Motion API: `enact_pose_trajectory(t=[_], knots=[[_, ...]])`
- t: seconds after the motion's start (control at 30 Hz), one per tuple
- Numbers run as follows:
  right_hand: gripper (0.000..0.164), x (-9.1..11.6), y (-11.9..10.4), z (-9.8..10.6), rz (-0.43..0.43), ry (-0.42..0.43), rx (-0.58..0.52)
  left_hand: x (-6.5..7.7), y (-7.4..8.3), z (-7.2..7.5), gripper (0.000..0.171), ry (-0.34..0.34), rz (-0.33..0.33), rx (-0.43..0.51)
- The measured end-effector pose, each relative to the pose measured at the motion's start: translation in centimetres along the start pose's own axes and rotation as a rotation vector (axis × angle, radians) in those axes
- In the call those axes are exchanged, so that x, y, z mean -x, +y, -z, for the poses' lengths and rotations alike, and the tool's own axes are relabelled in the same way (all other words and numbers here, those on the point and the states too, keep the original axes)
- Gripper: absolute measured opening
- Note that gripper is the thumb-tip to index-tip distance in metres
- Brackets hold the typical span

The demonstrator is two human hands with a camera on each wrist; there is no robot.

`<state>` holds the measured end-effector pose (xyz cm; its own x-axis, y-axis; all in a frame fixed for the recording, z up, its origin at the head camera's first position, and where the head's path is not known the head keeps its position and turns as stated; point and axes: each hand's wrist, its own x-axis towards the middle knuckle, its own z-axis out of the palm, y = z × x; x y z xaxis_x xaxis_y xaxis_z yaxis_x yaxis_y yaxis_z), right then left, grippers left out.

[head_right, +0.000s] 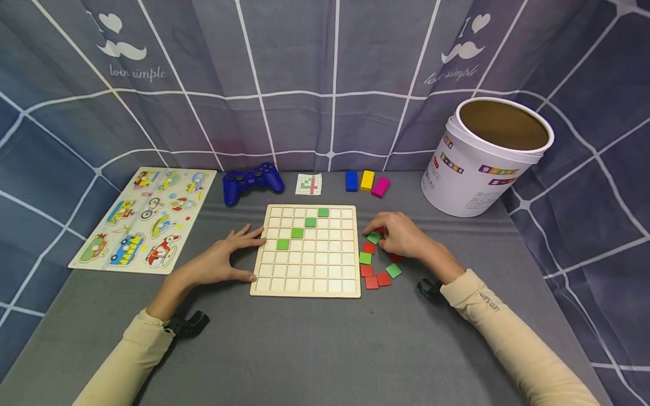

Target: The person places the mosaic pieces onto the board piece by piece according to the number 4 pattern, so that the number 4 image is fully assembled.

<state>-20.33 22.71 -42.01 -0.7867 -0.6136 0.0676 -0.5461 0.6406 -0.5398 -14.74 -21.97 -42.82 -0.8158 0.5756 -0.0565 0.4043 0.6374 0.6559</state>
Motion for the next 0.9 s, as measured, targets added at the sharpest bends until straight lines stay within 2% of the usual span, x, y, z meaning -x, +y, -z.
enact_pose_trajectory(t=[0.27,0.5,0.9], knots=[[0.031,0.2,-0.1,0.1,-0.019,0.035,0.021,-0.1,0.0,0.0,0.087,-0.006,0.011,-0.007],[0.027,-0.3,-0.9,-0.2,0.010,0.104,-0.085,-0.1,0.0,0.1,0.087,-0.010,0.019,-0.002],[0.026,-2.5,-3.7,-2.6,0.044,0.103,-0.184,0.0,0.0,0.1,0.086,-0.009,0.022,0.008]])
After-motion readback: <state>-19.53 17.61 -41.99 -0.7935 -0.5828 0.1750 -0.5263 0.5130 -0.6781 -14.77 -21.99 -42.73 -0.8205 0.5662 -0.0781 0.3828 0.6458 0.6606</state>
